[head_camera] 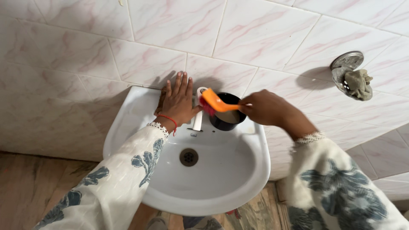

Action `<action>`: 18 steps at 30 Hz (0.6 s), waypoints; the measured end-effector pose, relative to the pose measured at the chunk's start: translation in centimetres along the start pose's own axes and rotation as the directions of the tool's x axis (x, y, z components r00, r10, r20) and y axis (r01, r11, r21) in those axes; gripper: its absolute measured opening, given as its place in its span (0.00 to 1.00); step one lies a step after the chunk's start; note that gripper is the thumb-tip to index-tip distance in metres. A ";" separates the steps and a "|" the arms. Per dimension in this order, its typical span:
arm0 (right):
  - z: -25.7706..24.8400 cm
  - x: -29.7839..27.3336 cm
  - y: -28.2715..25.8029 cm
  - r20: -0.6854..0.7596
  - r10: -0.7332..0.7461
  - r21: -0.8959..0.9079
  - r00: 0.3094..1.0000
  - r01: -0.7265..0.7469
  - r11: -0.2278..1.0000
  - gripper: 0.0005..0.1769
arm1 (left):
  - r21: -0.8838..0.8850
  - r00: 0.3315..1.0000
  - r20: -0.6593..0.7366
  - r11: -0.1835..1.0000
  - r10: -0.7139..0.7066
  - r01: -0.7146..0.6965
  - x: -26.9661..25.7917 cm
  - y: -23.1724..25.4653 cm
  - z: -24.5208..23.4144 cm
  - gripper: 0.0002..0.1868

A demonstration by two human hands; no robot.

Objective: The person scrubs the inside of a white bathroom sink and the surrounding tiled wall using an orange scrub brush and a brown cloth. They move a black cup and the cloth around the sink to access different areas while scrubbing.

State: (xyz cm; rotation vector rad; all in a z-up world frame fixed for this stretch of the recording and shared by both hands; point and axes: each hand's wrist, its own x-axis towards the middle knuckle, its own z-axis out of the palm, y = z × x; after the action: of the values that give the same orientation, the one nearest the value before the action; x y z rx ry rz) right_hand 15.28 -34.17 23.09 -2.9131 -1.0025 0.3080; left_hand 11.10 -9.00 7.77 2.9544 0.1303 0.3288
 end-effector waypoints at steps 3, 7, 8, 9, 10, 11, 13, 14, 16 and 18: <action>-0.2 -0.4 2.8 -0.065 0.006 0.118 0.998 0.001 0.993 0.19 | -0.008 0.999 -0.032 0.999 0.031 -0.031 0.1 -0.3 -0.5 0.57; 3.0 0.6 5.2 -0.200 0.217 0.275 0.955 -0.158 0.948 0.25 | -0.021 0.997 -0.057 0.998 0.050 -0.052 -0.5 0.3 0.9 0.54; 4.1 1.0 5.5 -0.210 0.277 0.337 0.938 -0.197 0.921 0.26 | -0.022 0.995 -0.081 0.998 0.060 -0.062 -0.5 0.3 1.2 0.52; 5.3 1.5 5.7 -0.219 0.314 0.347 0.924 -0.227 0.910 0.27 | -0.021 0.994 -0.091 0.997 0.066 -0.068 -0.4 0.3 1.5 0.52; 6.6 2.0 5.8 -0.225 0.348 0.357 0.910 -0.255 0.899 0.27 | -0.021 0.993 -0.099 0.997 0.068 -0.071 -0.4 0.2 1.9 0.51; 7.9 2.4 5.8 -0.230 0.381 0.366 0.895 -0.283 0.886 0.28 | -0.021 0.992 -0.107 0.997 0.071 -0.074 -0.5 0.0 2.2 0.51; 10.4 3.3 5.5 -0.281 0.406 0.349 0.870 -0.301 0.888 0.30 | -0.029 0.991 -0.110 0.997 0.071 -0.075 -0.6 -0.3 2.5 0.51; 11.6 3.7 5.4 -0.306 0.416 0.341 0.856 -0.309 0.888 0.31 | -0.032 0.991 -0.111 0.997 0.070 -0.074 -0.8 -0.5 2.6 0.50; 13.4 4.6 5.3 -0.353 0.409 0.288 0.842 -0.318 0.903 0.33 | -0.048 0.995 -0.085 0.997 0.055 -0.059 -1.3 -1.0 2.7 0.50; 14.7 5.7 5.1 -0.339 0.429 0.289 0.837 -0.341 0.895 0.28 | -0.046 0.998 -0.050 0.998 0.038 -0.040 -1.8 -1.6 2.6 0.50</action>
State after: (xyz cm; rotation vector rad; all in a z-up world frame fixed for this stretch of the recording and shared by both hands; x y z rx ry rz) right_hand 19.78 -35.06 7.21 -2.7822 -0.2919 -0.1550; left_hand 9.80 -8.05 4.61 2.9070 0.0699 0.4044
